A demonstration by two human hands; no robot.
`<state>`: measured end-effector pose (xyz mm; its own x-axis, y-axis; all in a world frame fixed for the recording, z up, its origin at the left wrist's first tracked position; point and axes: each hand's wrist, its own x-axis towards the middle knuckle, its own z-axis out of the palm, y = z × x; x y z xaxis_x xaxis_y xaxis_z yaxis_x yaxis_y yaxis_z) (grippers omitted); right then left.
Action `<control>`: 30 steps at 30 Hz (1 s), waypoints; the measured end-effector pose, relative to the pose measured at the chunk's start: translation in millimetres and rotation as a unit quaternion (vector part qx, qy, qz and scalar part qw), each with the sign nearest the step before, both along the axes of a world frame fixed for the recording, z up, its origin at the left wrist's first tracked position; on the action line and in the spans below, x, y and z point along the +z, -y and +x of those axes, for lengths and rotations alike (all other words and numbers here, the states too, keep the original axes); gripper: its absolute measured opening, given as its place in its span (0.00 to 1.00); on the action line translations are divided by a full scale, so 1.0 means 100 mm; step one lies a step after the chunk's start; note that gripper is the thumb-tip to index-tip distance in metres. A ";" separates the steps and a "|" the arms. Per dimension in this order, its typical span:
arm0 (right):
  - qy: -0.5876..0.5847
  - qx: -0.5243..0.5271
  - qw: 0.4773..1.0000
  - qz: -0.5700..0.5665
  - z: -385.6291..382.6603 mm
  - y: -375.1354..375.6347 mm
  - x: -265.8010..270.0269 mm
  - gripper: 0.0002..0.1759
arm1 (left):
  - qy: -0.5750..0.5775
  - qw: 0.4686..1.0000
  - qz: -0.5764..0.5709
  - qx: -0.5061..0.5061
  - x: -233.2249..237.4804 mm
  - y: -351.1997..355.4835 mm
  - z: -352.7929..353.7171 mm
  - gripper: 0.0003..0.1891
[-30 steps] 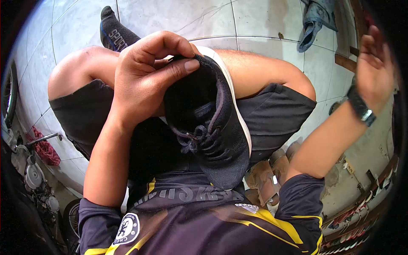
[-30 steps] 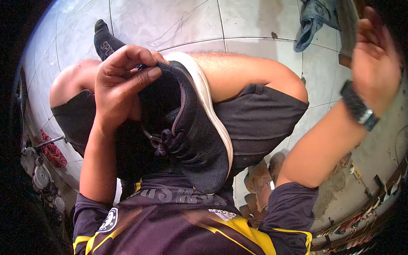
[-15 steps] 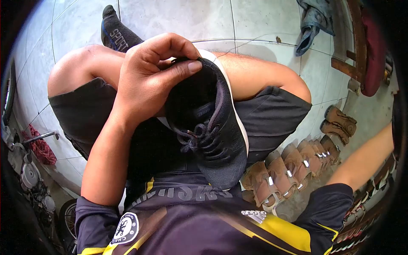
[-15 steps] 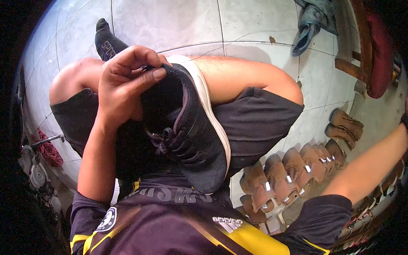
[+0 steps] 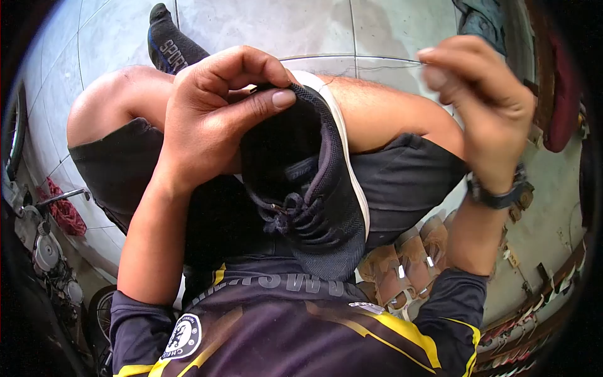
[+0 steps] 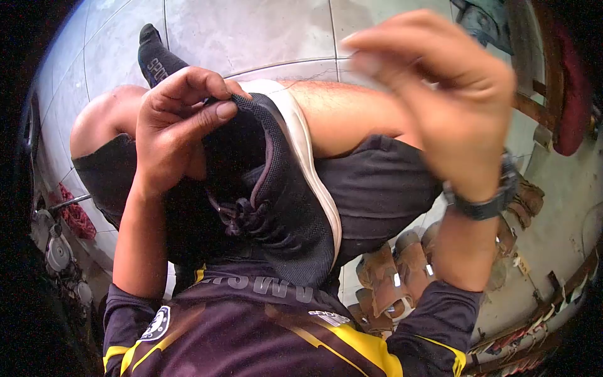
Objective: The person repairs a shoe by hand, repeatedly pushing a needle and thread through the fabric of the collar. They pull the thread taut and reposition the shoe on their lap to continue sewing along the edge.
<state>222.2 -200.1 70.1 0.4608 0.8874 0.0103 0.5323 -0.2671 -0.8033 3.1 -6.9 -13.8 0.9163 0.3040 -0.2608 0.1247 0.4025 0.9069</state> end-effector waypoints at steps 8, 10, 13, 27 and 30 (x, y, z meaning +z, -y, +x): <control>0.011 0.081 0.996 0.027 -0.33 -0.18 -0.32 0.15 | -0.009 1.000 -0.018 0.006 0.01 0.00 0.04 0.09; 0.018 0.082 0.996 0.040 -0.35 -0.20 -0.35 0.15 | -0.010 1.000 -0.014 0.005 -0.01 -0.01 0.05 0.09; 0.027 0.083 0.995 0.047 -0.35 -0.22 -0.38 0.15 | -0.003 1.000 -0.004 0.003 -0.03 -0.01 0.05 0.09; 0.069 0.094 0.992 0.048 -0.37 -0.26 -0.38 0.16 | -0.005 0.999 -0.027 0.017 0.01 0.01 0.06 0.10; 0.079 0.096 0.991 0.039 -0.37 -0.26 -0.35 0.16 | -0.007 1.000 -0.025 0.016 0.00 0.01 0.07 0.09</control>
<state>184.8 -173.8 34.6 0.2701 0.9525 0.1406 0.6877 -0.0886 -0.7206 9.7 -7.8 -13.5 0.9026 0.3190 -0.2891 0.1234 0.4516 0.8836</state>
